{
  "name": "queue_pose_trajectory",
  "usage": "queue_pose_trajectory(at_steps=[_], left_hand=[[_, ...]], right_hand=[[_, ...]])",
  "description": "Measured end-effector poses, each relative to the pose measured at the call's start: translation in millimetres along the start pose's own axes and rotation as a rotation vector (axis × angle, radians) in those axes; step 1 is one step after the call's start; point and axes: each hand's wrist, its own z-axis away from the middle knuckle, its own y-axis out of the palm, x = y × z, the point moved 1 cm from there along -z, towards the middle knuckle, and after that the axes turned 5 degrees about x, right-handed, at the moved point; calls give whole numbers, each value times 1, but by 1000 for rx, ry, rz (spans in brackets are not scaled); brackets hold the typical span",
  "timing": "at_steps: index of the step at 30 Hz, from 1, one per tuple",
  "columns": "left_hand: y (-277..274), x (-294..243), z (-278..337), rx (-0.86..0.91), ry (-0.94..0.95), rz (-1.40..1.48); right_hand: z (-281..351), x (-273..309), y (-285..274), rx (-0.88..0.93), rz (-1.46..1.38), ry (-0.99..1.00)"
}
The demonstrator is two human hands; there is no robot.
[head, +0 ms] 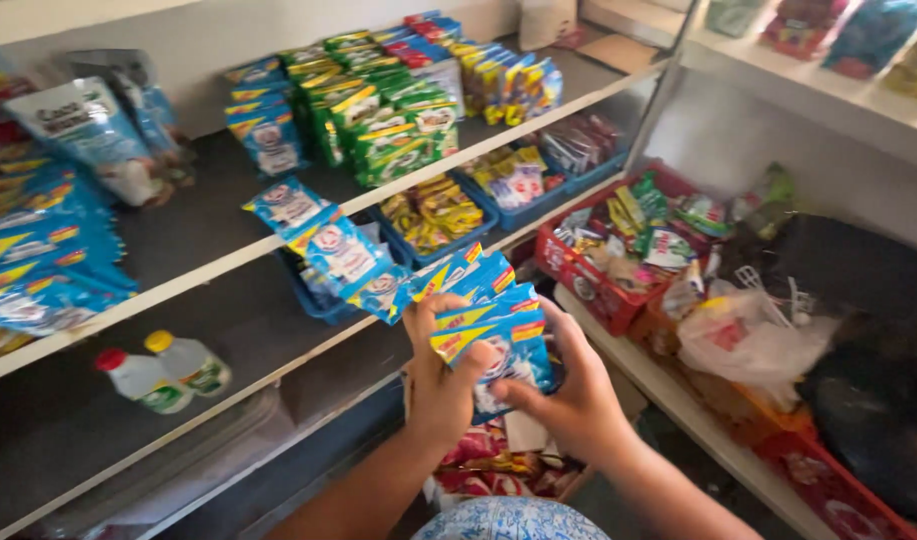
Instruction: Organizing and restocking various product sachets and condiment bottles on grocery store shelves.
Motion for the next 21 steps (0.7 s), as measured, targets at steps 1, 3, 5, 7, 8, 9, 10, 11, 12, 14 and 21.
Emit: queue_pose_trajectory(at_steps=[1,3,5,7,8,9,10,11,12,14,21], left_hand=[[6,0,0,41,-67,-144],[11,25,-5,135,-48,-233],[18,34,-14,222,-20,-324],[26,30,-18,296,-266,-468],[24,42,-14,299,-271,-464],[22,54,-15,268,-185,-486],[20,65,-15,237,-99,-506],[20,71,-11,237,-97,-506],[20,78,-7,204,-171,-530],[22,92,5,173,-244,-555],[15,210,58,157,-976,-156]], right_hand=[[4,-11,-10,22,-344,128],[8,-28,-44,27,-574,217],[6,-32,-75,39,-803,297],[5,-23,-100,4,-1060,311],[7,-23,-110,-1,-1059,317],[6,-24,-120,-37,-1051,336],[4,-23,-130,-74,-1044,356],[5,-36,-144,-73,-1043,354],[5,-47,-158,-86,-811,302],[6,-57,-174,-101,-581,248],[-9,-51,-183,-84,-612,359]])
